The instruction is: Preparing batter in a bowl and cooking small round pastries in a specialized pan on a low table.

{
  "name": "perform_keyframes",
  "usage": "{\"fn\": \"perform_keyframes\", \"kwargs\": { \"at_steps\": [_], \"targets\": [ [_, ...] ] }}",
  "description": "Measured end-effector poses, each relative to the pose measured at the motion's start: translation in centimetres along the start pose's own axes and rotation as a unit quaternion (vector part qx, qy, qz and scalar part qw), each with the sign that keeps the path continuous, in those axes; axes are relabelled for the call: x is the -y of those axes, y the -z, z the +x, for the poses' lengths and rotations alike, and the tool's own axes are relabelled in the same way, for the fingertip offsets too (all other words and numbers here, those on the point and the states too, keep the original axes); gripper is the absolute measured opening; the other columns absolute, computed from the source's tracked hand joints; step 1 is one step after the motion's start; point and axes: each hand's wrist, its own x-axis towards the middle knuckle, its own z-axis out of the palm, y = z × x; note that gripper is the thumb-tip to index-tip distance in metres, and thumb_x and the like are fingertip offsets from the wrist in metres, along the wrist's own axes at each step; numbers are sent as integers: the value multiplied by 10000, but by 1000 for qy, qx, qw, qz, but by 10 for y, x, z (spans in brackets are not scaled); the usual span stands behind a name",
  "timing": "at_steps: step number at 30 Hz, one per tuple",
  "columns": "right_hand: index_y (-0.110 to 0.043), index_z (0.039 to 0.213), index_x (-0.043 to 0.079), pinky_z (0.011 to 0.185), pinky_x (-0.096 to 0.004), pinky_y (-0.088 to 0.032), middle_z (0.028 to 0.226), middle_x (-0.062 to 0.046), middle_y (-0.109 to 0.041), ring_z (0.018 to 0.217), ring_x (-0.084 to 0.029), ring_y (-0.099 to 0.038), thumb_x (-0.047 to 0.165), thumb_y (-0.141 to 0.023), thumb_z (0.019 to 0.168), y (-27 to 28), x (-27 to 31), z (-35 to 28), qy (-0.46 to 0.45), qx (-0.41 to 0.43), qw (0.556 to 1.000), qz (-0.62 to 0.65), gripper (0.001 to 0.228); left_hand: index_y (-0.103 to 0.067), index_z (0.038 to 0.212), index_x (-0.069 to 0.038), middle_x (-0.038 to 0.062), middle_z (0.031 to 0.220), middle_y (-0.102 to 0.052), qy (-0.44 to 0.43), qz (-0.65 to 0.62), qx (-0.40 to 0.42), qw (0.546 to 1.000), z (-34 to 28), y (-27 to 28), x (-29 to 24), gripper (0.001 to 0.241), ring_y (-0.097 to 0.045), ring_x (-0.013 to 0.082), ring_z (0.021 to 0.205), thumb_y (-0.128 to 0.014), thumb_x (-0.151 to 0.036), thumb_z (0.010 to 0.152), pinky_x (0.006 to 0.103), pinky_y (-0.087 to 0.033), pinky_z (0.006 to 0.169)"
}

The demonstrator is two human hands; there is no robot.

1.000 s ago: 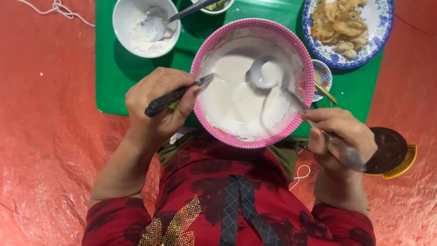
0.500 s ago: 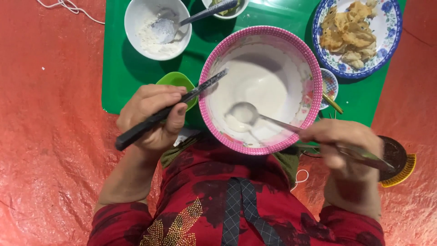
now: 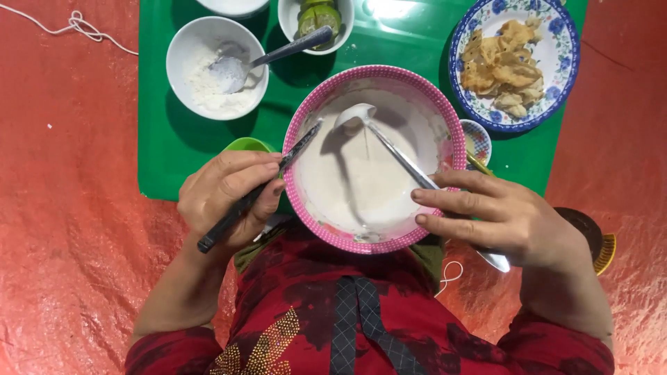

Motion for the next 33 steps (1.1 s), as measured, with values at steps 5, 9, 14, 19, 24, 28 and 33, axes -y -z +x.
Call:
{"fn": "perform_keyframes", "kwargs": {
  "at_steps": [5, 9, 14, 19, 24, 28, 33],
  "targets": [
    [-716, 1074, 56, 922, -433, -575, 1251, -108, -714, 1116, -327, -691, 87, -643, 813, 22, 19, -1, -88, 0, 996, 9, 273, -684, 1042, 29, 193, 1043, -740, -20, 10, 36, 999, 2, 3, 9, 213, -740, 287, 868, -822, 1, 882, 350, -610, 746],
    [-686, 992, 5, 785, -379, -600, 1070, -124, -746, 931, -289, -734, 10, -745, 760, 23, 31, -14, -136, -39, 990, -11, 240, -704, 995, 29, 171, 983, -746, -5, 20, 46, 999, 2, 3, 14, 193, -730, 259, 805, -834, -41, 871, 331, -592, 695],
    [-688, 891, 46, 688, -305, -598, 900, -57, -765, 783, -208, -755, -18, -741, 691, 4, 37, -25, -197, -77, 977, 26, 216, -721, 963, 21, 156, 952, -746, 23, 10, 65, 998, 5, 7, 9, 173, -712, 239, 755, -828, -71, 862, 325, -579, 671],
    [-650, 978, 60, 575, -196, -640, 817, -46, -770, 663, -100, -760, 218, -678, 869, -33, 8, -13, -108, -183, 960, 181, 194, -710, 945, 27, 158, 943, -741, -3, 18, 69, 997, 5, 9, 8, 169, -710, 244, 739, -833, -47, 857, 329, -574, 653],
    [-592, 1131, 69, 673, -227, -667, 965, -100, -731, 761, -147, -761, 278, -668, 960, -69, -14, -1, -128, -265, 901, 320, 280, -688, 975, 17, 176, 971, -748, 0, 32, 35, 999, -2, 16, 5, 164, -726, 257, 761, -801, -64, 888, 337, -582, 666],
    [-540, 1209, 82, 757, -236, -684, 1104, -106, -689, 862, -176, -765, 316, -634, 1018, -69, -22, -7, -109, -330, 890, 295, 317, -624, 996, -11, 178, 971, -742, 18, 50, -3, 999, -10, 22, 2, 153, -731, 256, 782, -740, -89, 935, 336, -590, 675],
    [-581, 1167, 56, 786, -263, -678, 1094, -150, -697, 879, -208, -769, 268, -647, 964, -52, -3, -47, -150, -324, 908, 220, 300, -623, 983, 1, 189, 962, -723, 24, 11, -38, 999, -17, 21, 7, 137, -737, 266, 792, -717, -86, 934, 330, -596, 689]
  ]
}}
